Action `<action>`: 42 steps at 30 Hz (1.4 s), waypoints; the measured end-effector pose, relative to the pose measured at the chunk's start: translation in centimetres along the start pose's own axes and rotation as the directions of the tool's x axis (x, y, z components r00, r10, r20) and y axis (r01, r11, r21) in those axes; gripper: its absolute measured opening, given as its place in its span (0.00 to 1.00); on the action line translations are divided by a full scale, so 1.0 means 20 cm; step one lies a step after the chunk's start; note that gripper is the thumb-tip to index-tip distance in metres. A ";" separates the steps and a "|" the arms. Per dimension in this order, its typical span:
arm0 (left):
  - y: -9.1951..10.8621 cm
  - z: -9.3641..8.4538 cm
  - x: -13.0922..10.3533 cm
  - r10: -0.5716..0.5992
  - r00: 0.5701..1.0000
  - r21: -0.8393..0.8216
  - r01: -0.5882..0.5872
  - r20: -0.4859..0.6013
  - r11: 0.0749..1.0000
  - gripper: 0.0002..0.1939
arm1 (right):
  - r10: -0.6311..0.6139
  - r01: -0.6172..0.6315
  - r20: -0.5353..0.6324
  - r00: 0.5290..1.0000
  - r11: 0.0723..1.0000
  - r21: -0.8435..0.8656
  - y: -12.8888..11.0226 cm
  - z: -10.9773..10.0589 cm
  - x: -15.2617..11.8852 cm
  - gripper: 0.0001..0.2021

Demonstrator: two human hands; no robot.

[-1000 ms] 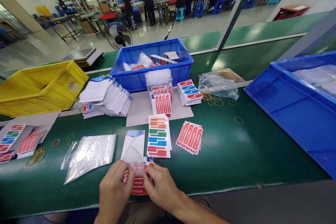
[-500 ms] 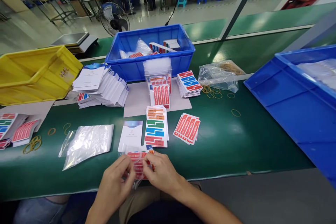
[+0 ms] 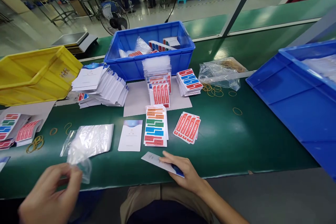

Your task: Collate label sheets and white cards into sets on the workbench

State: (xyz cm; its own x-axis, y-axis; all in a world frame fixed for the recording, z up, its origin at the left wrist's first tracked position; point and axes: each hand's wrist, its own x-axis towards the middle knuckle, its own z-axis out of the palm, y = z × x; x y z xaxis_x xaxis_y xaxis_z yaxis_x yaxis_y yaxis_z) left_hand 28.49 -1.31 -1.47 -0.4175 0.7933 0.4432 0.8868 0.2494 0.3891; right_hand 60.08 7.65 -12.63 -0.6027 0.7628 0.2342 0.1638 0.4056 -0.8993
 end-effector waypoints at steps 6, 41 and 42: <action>0.18 0.36 -0.13 0.091 0.931 -0.006 -0.095 0.353 0.995 0.12 | 0.392 -0.363 -0.070 0.917 0.896 0.256 -0.08 0.06 -0.01 0.11; 0.28 0.55 -0.30 0.410 0.785 -0.250 -0.328 0.464 0.911 0.08 | 0.726 -0.640 0.196 0.659 0.405 0.653 -0.12 0.20 0.03 0.27; 0.28 0.54 -0.30 0.391 0.795 -0.237 -0.314 0.464 0.920 0.08 | 0.743 -0.627 0.184 0.643 0.374 0.683 -0.13 0.20 0.03 0.28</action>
State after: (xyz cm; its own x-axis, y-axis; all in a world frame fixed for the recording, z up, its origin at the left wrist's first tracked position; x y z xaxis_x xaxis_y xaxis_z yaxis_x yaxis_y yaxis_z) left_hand 38.10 1.34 -10.67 0.1065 0.9858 0.1295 0.8995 -0.1510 0.4100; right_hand 56.05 5.03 -11.61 -0.4094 0.6998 -0.5854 -0.0940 -0.6705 -0.7359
